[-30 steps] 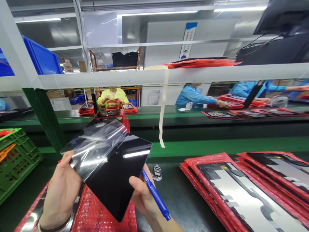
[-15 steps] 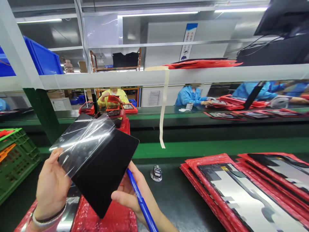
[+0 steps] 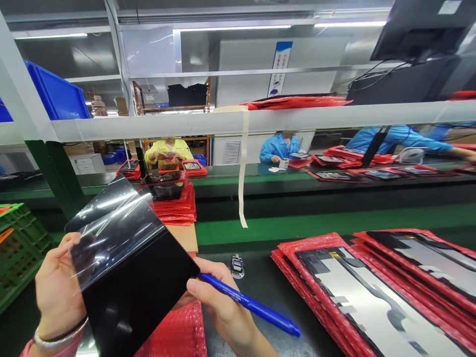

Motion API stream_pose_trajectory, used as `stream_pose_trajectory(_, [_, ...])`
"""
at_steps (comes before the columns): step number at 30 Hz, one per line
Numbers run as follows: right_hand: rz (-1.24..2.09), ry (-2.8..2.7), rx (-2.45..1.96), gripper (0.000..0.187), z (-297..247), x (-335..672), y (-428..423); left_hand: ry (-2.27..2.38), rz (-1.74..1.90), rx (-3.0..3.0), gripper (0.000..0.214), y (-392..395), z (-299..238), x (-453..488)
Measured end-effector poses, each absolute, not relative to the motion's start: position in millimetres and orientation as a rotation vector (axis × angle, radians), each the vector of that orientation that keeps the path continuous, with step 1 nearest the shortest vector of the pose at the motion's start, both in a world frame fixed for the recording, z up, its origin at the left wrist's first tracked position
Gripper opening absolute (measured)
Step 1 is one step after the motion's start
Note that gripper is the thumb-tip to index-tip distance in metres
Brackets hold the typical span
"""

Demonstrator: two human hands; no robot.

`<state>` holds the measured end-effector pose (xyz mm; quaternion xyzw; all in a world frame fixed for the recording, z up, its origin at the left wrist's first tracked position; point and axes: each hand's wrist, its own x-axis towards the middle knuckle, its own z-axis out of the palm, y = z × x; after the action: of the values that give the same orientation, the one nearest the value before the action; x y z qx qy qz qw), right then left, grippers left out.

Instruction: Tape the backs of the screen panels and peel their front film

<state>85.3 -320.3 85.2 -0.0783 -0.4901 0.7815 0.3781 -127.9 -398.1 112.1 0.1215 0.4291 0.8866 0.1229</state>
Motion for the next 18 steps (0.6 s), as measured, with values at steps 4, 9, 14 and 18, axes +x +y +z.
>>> stream_pose_trajectory(4, [2.129,-1.153,-0.218,0.020,77.4,85.8,-313.6,1.250,2.570,0.363,0.006,-398.7,114.2,-126.9])
stream_pose_trajectory(9, [2.258,-1.142,-0.404,0.026,77.6,84.3,-307.7,1.211,2.476,0.379,0.012,-402.7,117.4,-125.2])
stream_pose_trajectory(14, [2.193,-1.247,-0.531,0.021,76.3,80.9,-304.8,1.264,2.400,0.609,0.014,-405.9,112.7,-122.9])
stream_pose_trajectory(18, [1.958,-1.243,-0.602,0.020,69.7,78.2,-307.8,1.377,2.407,0.903,0.016,-405.5,104.3,-117.8])
